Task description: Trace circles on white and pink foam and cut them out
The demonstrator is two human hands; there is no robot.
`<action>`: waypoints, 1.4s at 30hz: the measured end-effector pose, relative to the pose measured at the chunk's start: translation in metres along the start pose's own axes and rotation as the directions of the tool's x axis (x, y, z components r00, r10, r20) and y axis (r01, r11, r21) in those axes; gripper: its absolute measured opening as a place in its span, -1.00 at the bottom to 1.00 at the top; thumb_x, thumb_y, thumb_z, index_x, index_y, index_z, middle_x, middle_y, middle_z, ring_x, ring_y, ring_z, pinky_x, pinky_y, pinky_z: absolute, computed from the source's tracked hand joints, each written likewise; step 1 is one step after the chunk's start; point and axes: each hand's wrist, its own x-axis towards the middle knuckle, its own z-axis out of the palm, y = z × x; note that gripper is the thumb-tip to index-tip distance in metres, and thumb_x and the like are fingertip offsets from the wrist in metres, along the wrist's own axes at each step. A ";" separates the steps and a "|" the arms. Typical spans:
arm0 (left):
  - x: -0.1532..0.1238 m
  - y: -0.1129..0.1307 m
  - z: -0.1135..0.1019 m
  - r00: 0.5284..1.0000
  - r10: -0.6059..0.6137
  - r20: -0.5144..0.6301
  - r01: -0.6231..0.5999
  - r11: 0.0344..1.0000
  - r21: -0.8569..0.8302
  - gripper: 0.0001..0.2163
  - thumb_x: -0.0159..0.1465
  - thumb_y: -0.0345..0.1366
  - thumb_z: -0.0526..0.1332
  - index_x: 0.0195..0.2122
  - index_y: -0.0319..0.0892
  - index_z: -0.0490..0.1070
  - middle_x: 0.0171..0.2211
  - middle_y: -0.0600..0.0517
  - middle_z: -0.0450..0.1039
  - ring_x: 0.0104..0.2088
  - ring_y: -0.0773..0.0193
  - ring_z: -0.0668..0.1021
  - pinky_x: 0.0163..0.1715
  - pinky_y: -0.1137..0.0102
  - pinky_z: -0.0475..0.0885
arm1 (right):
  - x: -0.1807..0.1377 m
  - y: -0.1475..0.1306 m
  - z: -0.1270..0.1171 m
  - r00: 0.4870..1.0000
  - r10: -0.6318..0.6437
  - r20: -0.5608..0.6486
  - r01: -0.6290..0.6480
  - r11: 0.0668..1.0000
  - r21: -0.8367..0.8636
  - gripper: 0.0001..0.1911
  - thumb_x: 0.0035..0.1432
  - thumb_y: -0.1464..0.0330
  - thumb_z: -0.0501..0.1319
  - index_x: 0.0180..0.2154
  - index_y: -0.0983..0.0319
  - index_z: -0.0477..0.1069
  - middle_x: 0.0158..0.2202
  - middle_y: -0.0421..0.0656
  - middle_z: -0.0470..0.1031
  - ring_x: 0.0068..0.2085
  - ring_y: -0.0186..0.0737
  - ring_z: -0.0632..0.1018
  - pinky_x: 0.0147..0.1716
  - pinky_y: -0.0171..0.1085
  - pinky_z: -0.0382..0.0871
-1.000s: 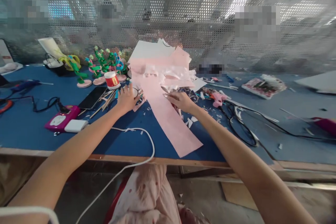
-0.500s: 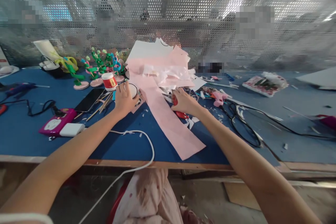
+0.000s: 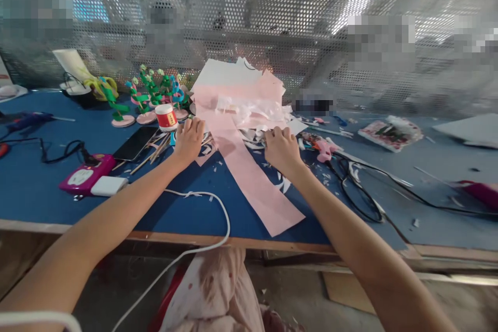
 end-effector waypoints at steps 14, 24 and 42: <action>0.004 -0.005 0.010 0.989 -0.041 0.144 0.036 0.999 0.037 -0.63 0.33 -0.50 -0.08 0.11 -0.48 0.27 0.01 -0.41 0.42 0.11 -0.18 0.41 0.01 0.03 0.37 | -0.008 -0.017 0.003 0.839 -0.537 -0.086 0.513 0.730 0.452 -0.24 0.28 0.00 0.05 0.39 0.16 -0.01 0.42 0.01 0.01 0.38 0.11 0.09 0.29 0.12 0.00; 0.004 -0.018 0.004 0.816 -0.080 -0.573 -0.058 0.974 -0.219 -0.70 0.42 -0.29 -0.13 -0.30 -0.19 0.36 -0.36 -0.11 0.45 -0.18 0.06 0.48 -0.06 0.13 0.37 | -0.009 -0.022 0.024 0.888 -0.453 -0.078 0.368 0.599 0.711 -0.07 0.17 -0.18 0.06 0.39 0.19 0.04 0.29 0.11 0.26 0.31 0.16 0.24 0.25 0.13 0.12; -0.031 0.040 0.010 0.909 0.397 -0.127 -0.417 0.859 -0.297 -0.61 0.45 -0.14 -0.17 -0.25 -0.21 0.38 -0.57 0.00 0.45 -0.56 0.28 0.47 -0.53 0.45 0.23 | 0.001 -0.026 0.003 0.994 0.041 0.102 -0.086 -0.291 0.953 -0.55 0.01 0.17 0.22 -0.15 0.34 0.55 -0.76 -0.34 0.26 -0.79 -0.45 0.14 -0.81 -0.38 -0.04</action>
